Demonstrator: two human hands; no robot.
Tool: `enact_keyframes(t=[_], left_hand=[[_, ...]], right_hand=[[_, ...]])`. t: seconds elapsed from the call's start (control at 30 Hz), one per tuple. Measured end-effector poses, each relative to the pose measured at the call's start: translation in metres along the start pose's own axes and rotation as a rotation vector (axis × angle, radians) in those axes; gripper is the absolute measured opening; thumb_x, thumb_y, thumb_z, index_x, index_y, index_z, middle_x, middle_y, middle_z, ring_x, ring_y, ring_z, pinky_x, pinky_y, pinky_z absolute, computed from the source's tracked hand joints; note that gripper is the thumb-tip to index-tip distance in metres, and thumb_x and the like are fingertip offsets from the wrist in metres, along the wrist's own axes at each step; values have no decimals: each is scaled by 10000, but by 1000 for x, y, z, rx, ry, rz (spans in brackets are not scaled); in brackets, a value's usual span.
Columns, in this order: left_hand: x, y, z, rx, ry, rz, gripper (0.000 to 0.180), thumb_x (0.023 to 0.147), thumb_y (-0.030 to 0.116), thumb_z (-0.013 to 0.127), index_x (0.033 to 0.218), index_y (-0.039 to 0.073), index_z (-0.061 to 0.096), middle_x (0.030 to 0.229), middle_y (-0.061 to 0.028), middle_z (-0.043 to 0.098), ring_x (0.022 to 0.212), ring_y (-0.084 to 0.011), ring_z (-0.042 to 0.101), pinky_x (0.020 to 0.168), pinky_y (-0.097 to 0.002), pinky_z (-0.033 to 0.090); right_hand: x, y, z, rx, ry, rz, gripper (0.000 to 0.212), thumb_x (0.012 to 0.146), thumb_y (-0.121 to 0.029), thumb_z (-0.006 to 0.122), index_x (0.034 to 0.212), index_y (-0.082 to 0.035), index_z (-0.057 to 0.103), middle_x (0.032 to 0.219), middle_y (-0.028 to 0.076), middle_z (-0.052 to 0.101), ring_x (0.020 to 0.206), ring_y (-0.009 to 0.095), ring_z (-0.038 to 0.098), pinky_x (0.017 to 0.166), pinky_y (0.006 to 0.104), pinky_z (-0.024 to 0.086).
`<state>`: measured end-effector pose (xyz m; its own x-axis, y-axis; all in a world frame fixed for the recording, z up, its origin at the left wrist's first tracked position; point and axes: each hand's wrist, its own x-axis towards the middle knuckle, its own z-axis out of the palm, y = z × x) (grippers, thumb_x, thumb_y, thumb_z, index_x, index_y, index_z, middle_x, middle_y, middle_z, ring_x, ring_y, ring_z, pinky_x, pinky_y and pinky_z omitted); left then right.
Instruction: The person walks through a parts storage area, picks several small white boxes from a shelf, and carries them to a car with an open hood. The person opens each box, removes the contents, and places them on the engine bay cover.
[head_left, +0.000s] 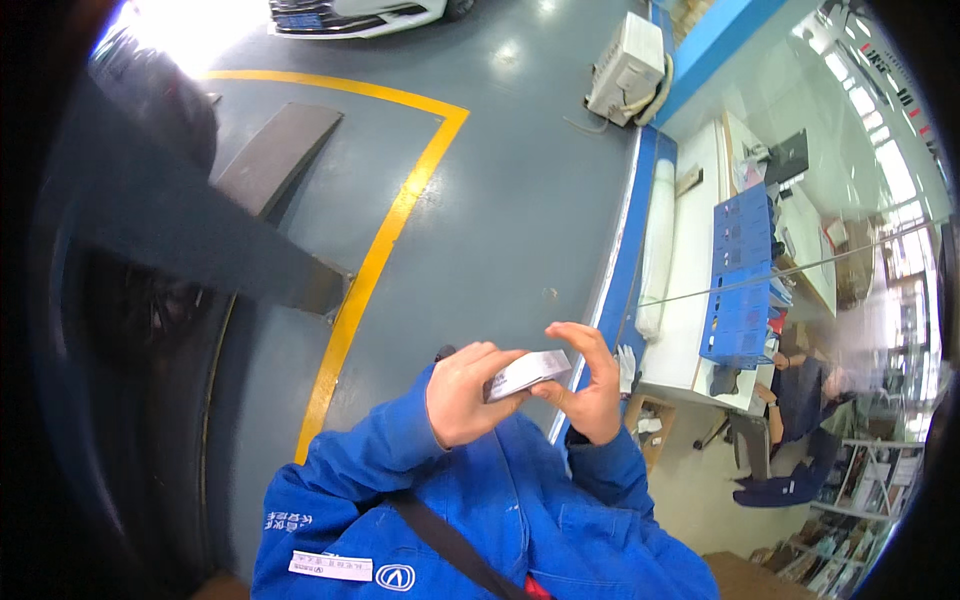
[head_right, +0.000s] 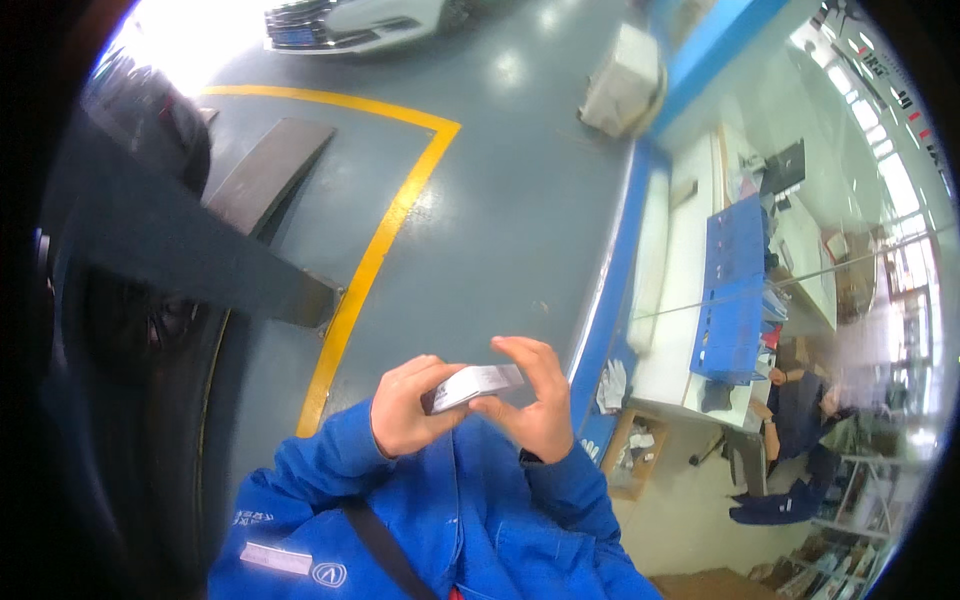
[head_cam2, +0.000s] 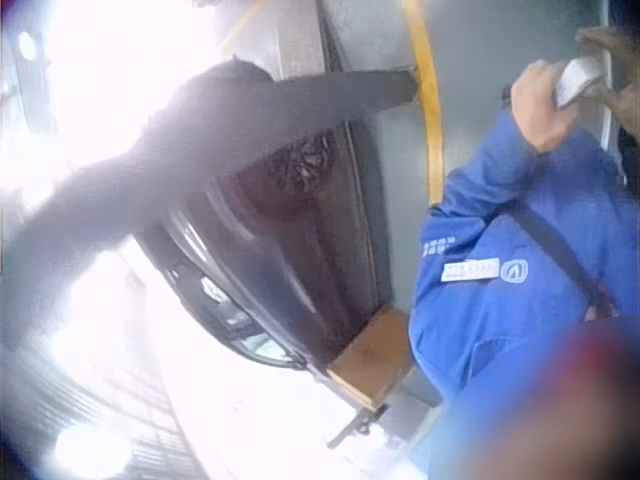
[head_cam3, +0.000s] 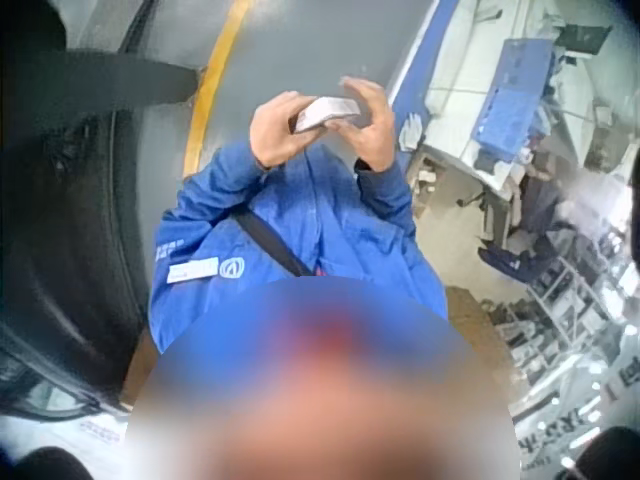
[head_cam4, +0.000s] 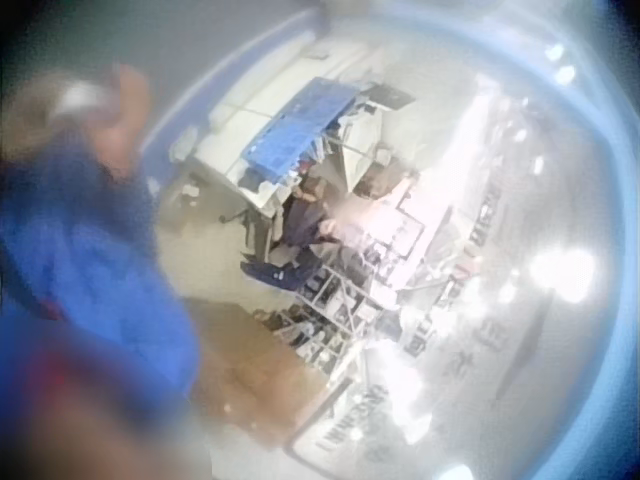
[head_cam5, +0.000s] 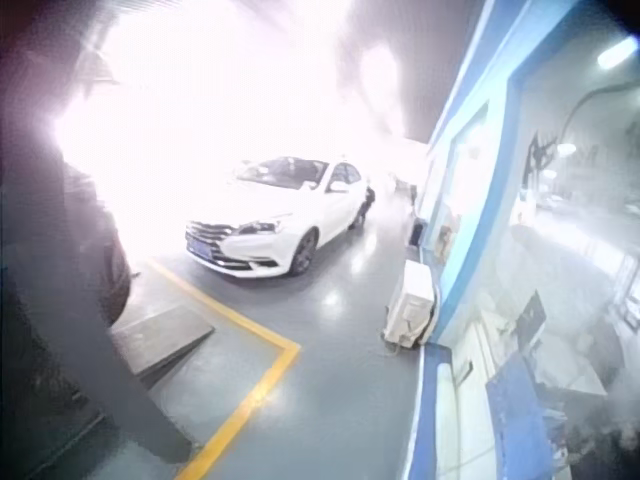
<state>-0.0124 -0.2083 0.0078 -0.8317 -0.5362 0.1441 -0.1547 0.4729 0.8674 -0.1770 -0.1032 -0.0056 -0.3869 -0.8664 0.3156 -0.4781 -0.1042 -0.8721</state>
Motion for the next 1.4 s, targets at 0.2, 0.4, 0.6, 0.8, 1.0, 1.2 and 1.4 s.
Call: enact_keyframes(t=[0.2,0.4,0.6,0.8,1.0,1.2,1.4], left_hand=[[134,-36,-20,83,-156,30,514,657,77,746,1131,60,547,891,-125,658,804,-306,599,730,-371,504],[276,-88,-27,209,-261,46,487,669,86,731,1113,83,530,884,-89,678,783,-288,593,727,-352,491],[414,-98,-72,113,-116,-10,354,651,42,739,976,80,603,823,-86,656,714,-290,595,643,-370,501],[531,-143,-93,-173,-107,-5,369,648,82,826,967,74,639,832,-102,635,725,-237,630,655,-321,510],[693,-195,-129,-358,-176,55,362,645,80,829,968,80,667,872,-101,653,763,-230,633,690,-307,505],[851,-204,-160,-61,-79,242,493,607,146,858,1040,52,642,1015,-141,618,888,-282,624,759,-346,514],[1005,-242,-160,98,154,396,660,572,300,895,1101,30,608,1095,-185,609,944,-301,647,769,-332,536]], right_hand=[[105,39,-10,-95,-26,178,389,686,-106,755,1051,-39,639,934,98,682,845,247,666,748,333,511],[207,127,-23,172,74,397,261,767,-110,679,995,15,660,912,133,695,844,210,688,746,295,541],[339,172,-66,369,3,471,235,900,-100,497,1015,16,666,876,112,683,770,140,627,689,253,492],[475,262,-101,901,-543,511,451,927,-291,577,1292,-38,495,1259,126,527,1167,223,496,998,325,404],[631,336,-113,968,-791,560,828,842,-547,589,1421,-24,312,1373,147,426,1303,252,360,1087,362,286],[741,358,-139,1066,-290,537,836,840,-636,523,1331,34,433,1229,167,553,1098,229,566,950,330,445],[879,415,-170,828,-74,147,786,887,-609,449,1297,62,464,1299,212,512,1190,282,527,983,345,428]])
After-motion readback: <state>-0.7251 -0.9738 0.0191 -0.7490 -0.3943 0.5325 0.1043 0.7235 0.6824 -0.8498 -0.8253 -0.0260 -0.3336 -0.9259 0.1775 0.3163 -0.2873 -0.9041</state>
